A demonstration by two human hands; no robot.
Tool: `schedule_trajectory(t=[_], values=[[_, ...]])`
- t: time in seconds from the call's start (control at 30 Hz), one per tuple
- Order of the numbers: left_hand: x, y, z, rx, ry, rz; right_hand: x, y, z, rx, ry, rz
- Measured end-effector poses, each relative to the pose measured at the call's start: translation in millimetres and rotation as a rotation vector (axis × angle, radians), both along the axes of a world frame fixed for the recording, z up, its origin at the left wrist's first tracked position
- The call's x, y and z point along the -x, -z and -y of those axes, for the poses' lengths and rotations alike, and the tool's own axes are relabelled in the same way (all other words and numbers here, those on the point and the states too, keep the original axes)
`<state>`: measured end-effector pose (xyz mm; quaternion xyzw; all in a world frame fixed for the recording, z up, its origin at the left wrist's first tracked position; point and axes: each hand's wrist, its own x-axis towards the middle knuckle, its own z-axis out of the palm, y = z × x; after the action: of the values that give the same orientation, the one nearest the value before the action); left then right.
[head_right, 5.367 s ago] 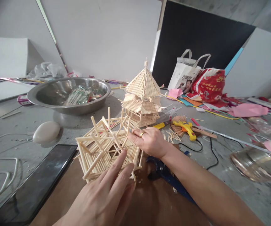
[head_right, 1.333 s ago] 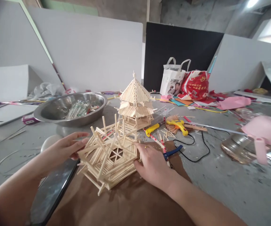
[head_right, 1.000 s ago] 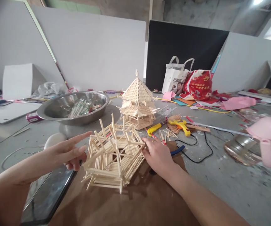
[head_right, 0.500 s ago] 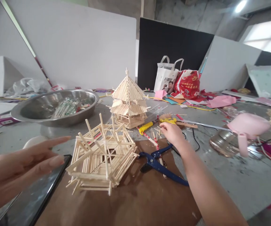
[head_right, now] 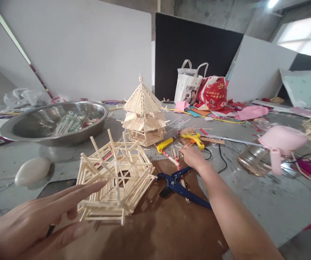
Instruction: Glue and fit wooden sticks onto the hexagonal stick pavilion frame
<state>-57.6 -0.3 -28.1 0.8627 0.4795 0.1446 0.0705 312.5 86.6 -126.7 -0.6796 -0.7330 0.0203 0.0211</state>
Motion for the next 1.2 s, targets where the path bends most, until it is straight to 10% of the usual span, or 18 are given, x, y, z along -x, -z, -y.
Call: schedule_trajectory(t=[0.8,1.03,1.2], values=[[-18,-12.4,1,-0.001,0.191,-0.15,2,16.1,-1,-0.129,0.168,0.006],[-30,-11.5,5,-0.134,0.179,-0.078,15,-25.7,12,-0.316,0.028,-0.12],[-46,-1.9,11,-0.169,0.121,0.077,52,-67.5,51,-0.528,-0.374,-0.333]])
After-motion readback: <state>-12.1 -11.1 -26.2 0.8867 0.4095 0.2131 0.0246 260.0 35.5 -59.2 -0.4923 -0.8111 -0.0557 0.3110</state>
